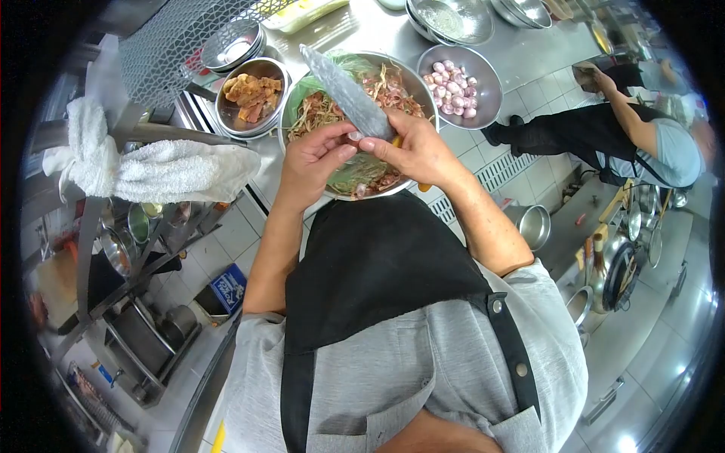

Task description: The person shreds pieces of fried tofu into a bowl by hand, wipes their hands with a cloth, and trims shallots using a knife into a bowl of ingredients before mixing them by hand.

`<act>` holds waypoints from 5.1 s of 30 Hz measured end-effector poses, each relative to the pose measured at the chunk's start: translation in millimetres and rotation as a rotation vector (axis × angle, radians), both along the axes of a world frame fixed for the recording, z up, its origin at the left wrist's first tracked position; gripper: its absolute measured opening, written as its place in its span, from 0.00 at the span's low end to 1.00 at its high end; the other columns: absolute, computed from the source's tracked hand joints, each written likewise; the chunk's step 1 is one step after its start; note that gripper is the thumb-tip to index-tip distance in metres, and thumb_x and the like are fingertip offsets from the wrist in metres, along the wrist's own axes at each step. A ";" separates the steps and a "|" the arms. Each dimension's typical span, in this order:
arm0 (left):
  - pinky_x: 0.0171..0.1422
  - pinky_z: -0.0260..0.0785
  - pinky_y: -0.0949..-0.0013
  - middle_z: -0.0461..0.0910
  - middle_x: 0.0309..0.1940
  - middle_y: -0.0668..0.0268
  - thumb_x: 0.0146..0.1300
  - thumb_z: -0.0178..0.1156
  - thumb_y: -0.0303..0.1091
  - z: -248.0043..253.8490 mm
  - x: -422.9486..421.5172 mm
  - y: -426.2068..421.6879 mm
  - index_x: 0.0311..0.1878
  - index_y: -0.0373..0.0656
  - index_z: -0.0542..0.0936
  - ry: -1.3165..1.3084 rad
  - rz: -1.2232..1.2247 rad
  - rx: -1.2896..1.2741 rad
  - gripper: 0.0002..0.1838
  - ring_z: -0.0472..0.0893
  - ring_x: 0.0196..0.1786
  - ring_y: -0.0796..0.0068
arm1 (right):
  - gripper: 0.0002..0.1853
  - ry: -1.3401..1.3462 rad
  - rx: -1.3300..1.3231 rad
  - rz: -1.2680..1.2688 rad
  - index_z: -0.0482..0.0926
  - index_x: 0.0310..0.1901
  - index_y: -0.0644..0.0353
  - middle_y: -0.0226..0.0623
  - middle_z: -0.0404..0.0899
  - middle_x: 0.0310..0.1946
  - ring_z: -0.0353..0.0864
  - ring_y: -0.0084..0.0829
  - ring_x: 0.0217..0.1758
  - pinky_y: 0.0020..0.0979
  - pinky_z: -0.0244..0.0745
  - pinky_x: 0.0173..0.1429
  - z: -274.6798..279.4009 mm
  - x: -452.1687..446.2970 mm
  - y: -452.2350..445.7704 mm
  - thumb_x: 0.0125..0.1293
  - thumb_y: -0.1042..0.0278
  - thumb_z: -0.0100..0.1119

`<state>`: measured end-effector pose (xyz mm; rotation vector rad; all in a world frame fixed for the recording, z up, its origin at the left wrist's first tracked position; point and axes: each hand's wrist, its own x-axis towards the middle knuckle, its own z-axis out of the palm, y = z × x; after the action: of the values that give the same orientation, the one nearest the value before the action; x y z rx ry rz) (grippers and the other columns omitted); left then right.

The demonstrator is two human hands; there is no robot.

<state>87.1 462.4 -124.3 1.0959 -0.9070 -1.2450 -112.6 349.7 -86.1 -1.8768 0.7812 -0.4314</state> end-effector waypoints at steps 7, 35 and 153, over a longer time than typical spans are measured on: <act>0.62 0.77 0.71 0.86 0.53 0.60 0.72 0.64 0.19 -1.7 -5.4 -2.6 0.63 0.30 0.79 0.018 -0.004 -0.007 0.18 0.85 0.55 0.76 | 0.24 -0.072 0.036 -0.002 0.85 0.57 0.61 0.47 0.89 0.41 0.90 0.38 0.44 0.39 0.82 0.51 -4.3 0.0 5.1 0.71 0.50 0.72; 0.58 0.79 0.72 0.76 0.50 0.69 0.60 0.74 0.13 -11.8 -32.2 -9.0 0.52 0.40 0.77 0.160 0.080 -0.065 0.21 0.78 0.49 0.81 | 0.19 -0.044 0.097 -0.114 0.86 0.52 0.63 0.39 0.84 0.29 0.80 0.28 0.30 0.34 0.77 0.38 -9.6 -21.3 13.6 0.72 0.54 0.71; 0.65 0.80 0.68 0.82 0.54 0.61 0.69 0.66 0.14 -15.1 -21.2 2.4 0.65 0.32 0.76 0.239 0.054 -0.007 0.23 0.85 0.57 0.73 | 0.22 -0.034 -0.011 -0.066 0.85 0.53 0.64 0.47 0.88 0.38 0.90 0.40 0.41 0.39 0.83 0.49 5.0 -8.8 11.2 0.66 0.56 0.77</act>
<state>65.9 464.8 -139.4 0.9369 -0.6958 -1.2959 -121.4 361.0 -81.0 -1.8533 0.8215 -0.5092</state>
